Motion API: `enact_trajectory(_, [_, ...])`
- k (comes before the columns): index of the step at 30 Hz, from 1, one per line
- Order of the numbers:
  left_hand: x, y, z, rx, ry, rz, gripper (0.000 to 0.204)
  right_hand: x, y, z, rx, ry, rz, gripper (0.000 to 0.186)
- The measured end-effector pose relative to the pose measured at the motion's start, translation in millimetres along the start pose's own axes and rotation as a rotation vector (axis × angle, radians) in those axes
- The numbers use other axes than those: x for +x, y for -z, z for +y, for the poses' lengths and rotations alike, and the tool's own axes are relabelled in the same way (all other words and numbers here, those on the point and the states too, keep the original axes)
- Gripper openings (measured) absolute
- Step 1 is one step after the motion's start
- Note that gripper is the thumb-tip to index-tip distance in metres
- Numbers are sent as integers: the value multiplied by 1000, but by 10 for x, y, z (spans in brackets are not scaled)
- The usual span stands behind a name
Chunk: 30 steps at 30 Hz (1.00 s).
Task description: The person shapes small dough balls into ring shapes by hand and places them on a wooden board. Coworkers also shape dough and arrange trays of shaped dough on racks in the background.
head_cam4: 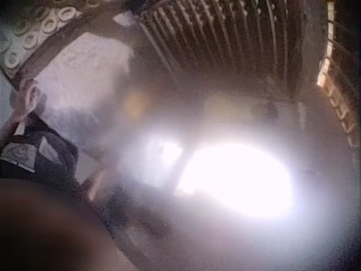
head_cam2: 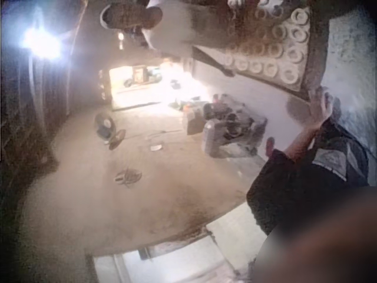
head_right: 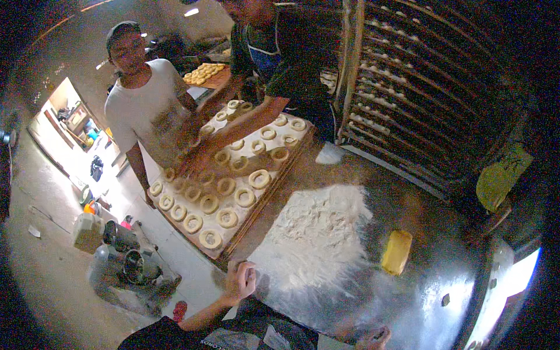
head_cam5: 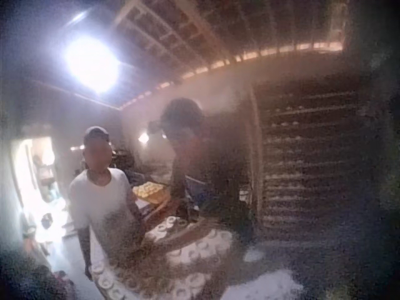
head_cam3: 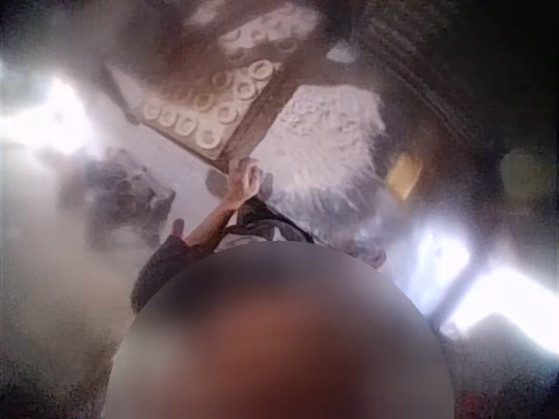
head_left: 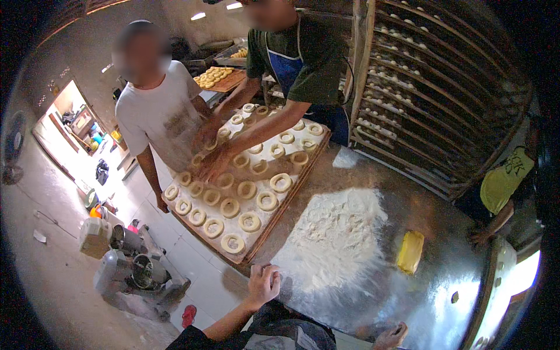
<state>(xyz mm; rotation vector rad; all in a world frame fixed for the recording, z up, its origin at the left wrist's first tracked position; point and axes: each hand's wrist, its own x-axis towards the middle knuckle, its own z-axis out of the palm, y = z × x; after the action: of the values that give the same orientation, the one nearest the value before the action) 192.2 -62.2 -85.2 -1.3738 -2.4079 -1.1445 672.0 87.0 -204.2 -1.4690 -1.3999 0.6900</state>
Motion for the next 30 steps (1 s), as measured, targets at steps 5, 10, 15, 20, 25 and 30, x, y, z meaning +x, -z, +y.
enact_trajectory(5, [84,-23,11,-18,-13,46,21,-1,-129,-473,-109,24,31,32])
enact_trajectory(10, [123,-6,28,14,-2,23,22,75,-205,-939,-695,145,132,23])
enact_trajectory(15, [106,-11,24,1,-4,44,27,67,-270,-1078,-583,132,193,16])
enact_trajectory(20, [-1,-17,-67,-58,-37,163,28,49,-309,-1216,-537,118,205,14])
enact_trajectory(25, [-244,211,-225,-143,143,186,26,85,-698,-1650,-369,150,130,14])
enact_trajectory(30, [-266,537,-411,-50,281,267,23,-48,-1604,-2427,-45,253,-210,16])
